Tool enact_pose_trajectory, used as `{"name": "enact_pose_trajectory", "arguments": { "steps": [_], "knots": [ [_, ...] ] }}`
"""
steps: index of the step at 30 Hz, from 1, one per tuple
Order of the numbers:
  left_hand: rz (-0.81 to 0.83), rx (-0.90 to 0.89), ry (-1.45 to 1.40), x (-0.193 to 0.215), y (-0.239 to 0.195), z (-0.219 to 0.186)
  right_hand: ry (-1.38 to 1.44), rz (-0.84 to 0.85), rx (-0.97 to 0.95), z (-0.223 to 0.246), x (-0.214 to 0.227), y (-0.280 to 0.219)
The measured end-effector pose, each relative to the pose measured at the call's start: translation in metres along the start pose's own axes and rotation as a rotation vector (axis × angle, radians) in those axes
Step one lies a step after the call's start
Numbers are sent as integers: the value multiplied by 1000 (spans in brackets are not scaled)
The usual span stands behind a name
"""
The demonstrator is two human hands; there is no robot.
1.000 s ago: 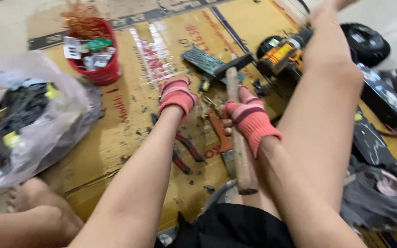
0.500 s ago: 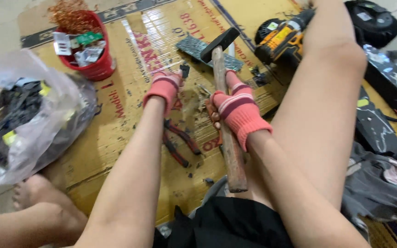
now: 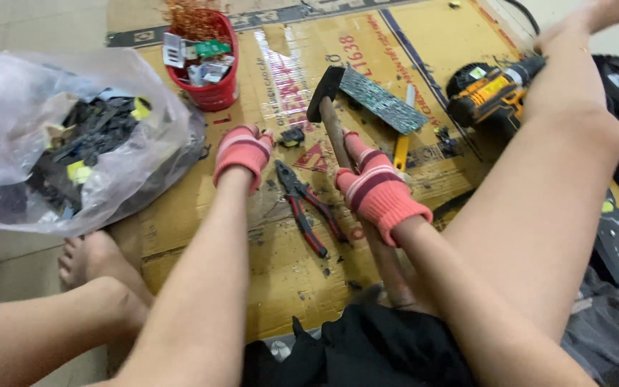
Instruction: The person sits on the floor and uses a hammer to strike small black objects on a cardboard surface. They then use pliers to strip the insulation from wires, separating the copper strands from the plastic coating.
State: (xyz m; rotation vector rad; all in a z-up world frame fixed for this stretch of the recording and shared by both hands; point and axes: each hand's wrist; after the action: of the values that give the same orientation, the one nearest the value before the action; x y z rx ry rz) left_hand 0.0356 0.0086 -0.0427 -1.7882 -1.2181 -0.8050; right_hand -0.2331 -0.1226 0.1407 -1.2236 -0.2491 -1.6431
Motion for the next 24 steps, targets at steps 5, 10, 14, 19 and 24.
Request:
{"name": "enact_pose_trajectory", "arguments": {
  "steps": [5,10,14,19,24],
  "knots": [
    [-31,145,-244,23,-60,-4,58,53,47,29,9,-30],
    [-76,-169,-118,45,-91,-56,82,51,19,14,6,-17],
    [-59,-144,-218,47,-73,-75,146,16,8,8,10,-11],
    [-45,-93,-343,45,-62,-90,289,-1,10,12,20,-28],
    [-31,-31,-505,48,-48,-92,460,92,-162,22,41,-42]
  ]
}}
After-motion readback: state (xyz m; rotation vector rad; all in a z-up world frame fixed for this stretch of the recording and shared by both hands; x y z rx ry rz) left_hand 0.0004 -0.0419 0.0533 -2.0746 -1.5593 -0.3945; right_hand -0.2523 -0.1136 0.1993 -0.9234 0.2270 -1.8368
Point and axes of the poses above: each hand's wrist, its own y-axis towards the middle knuckle, its own x-axis out of the back of the hand, z = x × y, and after that the axes turned 10 degrees about -y, right-handed
